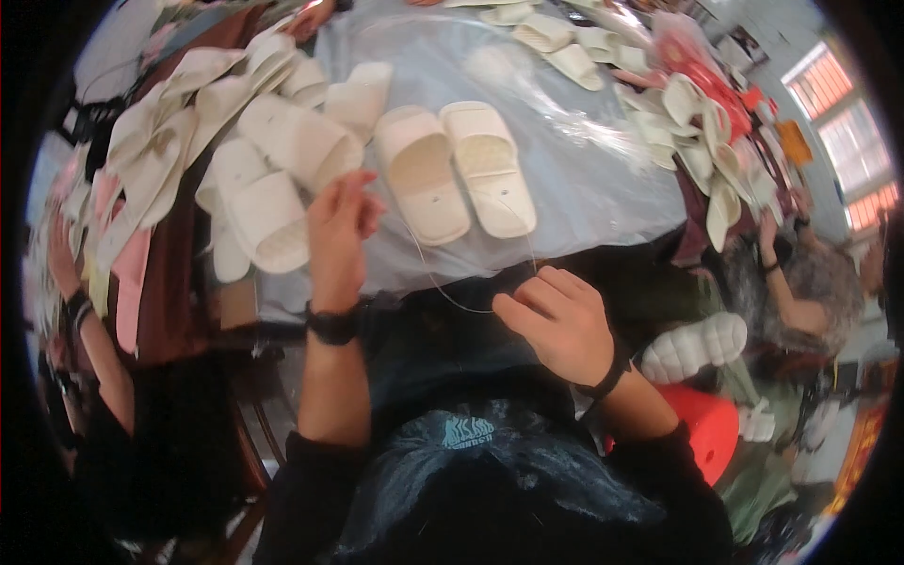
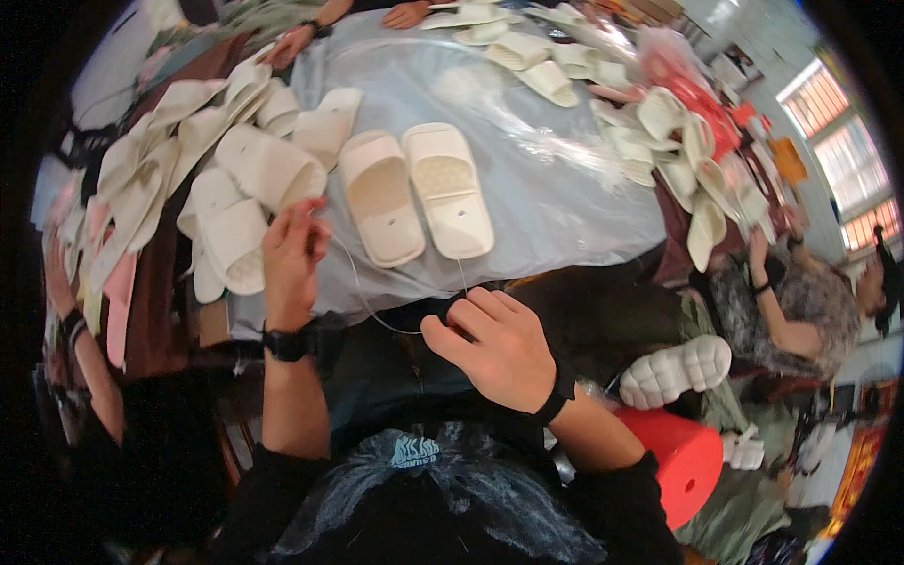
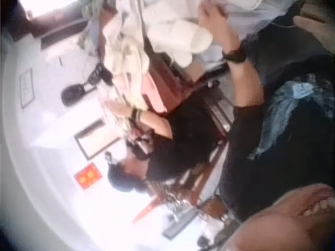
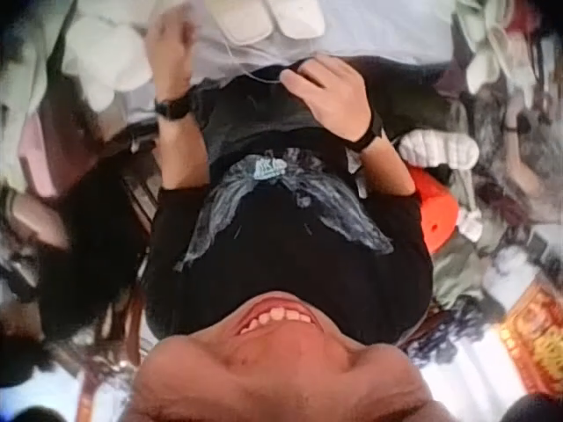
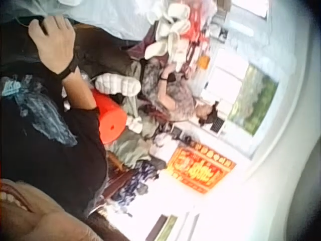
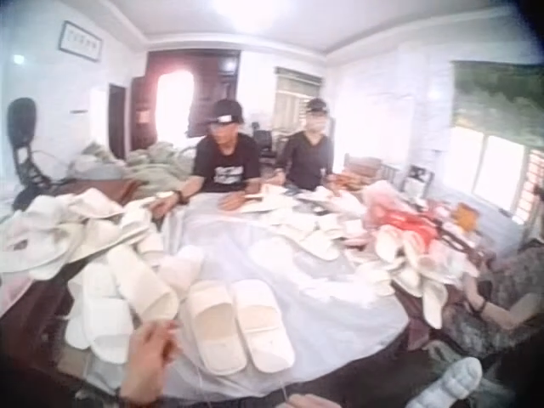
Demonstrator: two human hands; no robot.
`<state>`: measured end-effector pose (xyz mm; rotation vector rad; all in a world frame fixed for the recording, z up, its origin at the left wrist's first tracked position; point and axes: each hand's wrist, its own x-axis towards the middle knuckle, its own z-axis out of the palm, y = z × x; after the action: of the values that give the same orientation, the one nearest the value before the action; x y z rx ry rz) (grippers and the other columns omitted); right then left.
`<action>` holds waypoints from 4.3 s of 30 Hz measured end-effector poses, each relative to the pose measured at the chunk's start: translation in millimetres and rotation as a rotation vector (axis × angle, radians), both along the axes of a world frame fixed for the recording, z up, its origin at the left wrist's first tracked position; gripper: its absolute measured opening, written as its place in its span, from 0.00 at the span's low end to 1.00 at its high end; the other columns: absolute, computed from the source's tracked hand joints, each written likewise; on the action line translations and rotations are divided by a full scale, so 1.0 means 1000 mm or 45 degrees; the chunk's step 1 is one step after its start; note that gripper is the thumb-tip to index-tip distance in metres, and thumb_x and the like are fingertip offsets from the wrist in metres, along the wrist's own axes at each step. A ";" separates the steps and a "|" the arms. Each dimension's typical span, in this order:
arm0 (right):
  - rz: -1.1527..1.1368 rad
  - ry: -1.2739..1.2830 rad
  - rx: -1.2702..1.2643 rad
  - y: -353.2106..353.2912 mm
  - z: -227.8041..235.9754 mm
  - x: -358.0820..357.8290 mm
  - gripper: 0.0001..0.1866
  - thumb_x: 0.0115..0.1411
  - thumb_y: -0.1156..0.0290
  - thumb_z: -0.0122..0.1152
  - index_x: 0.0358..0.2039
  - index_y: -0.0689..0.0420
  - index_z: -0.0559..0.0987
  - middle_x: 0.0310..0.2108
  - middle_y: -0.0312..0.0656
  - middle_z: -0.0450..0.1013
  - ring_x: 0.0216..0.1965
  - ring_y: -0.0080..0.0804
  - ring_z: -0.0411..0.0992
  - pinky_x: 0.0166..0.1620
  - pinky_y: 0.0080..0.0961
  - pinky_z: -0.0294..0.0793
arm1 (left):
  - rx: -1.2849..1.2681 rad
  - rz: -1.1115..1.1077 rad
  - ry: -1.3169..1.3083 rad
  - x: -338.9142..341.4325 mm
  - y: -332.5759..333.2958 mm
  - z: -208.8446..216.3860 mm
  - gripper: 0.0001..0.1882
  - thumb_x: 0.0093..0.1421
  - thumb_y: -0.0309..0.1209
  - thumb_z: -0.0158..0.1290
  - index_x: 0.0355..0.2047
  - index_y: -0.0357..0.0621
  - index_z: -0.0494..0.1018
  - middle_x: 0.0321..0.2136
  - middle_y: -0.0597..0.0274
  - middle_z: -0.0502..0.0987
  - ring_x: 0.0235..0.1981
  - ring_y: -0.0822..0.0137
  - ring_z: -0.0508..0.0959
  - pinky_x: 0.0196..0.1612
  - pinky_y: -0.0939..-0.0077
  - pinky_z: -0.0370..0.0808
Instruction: Assembling white slippers at a production table.
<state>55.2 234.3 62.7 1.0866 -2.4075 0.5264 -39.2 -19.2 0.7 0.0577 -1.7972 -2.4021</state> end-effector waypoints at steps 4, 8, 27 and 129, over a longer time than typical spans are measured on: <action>0.032 -0.036 -0.118 -0.019 -0.023 -0.016 0.11 0.45 0.75 0.59 0.33 0.55 0.76 0.22 0.36 0.63 0.26 0.32 0.67 0.27 0.27 0.67 | -0.091 -0.010 -0.007 0.014 0.027 -0.001 0.20 0.68 0.38 0.46 0.57 0.43 0.65 0.28 0.63 0.76 0.24 0.78 0.71 0.23 0.87 0.63; -0.136 -0.067 -0.124 -0.031 -0.030 -0.023 0.10 0.47 0.76 0.60 0.33 0.56 0.76 0.20 0.39 0.63 0.25 0.36 0.68 0.27 0.30 0.68 | -0.523 -0.103 0.071 0.031 0.052 0.004 0.21 0.70 0.37 0.43 0.61 0.44 0.62 0.32 0.61 0.77 0.31 0.74 0.76 0.26 0.83 0.70; -0.424 -0.618 -0.450 -0.022 -0.036 -0.049 0.03 0.58 0.74 0.56 0.33 0.53 0.75 0.23 0.46 0.69 0.27 0.49 0.70 0.30 0.38 0.68 | -0.702 -0.218 -0.024 0.029 0.053 0.013 0.18 0.68 0.32 0.47 0.58 0.47 0.70 0.29 0.61 0.78 0.29 0.74 0.76 0.31 0.80 0.74; 0.102 -0.084 0.263 -0.017 -0.085 -0.212 0.05 0.53 0.72 0.53 0.28 0.57 0.76 0.32 0.44 0.72 0.35 0.38 0.74 0.39 0.31 0.75 | -2.031 -0.074 0.165 -0.224 0.016 -0.016 0.06 0.51 0.27 0.55 0.29 0.43 0.81 0.26 0.52 0.80 0.30 0.53 0.80 0.38 0.63 0.76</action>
<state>-156.4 217.2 -22.7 1.2744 -2.5280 0.3497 -262.7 -3.7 -15.4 -0.2967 -2.9473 -0.3951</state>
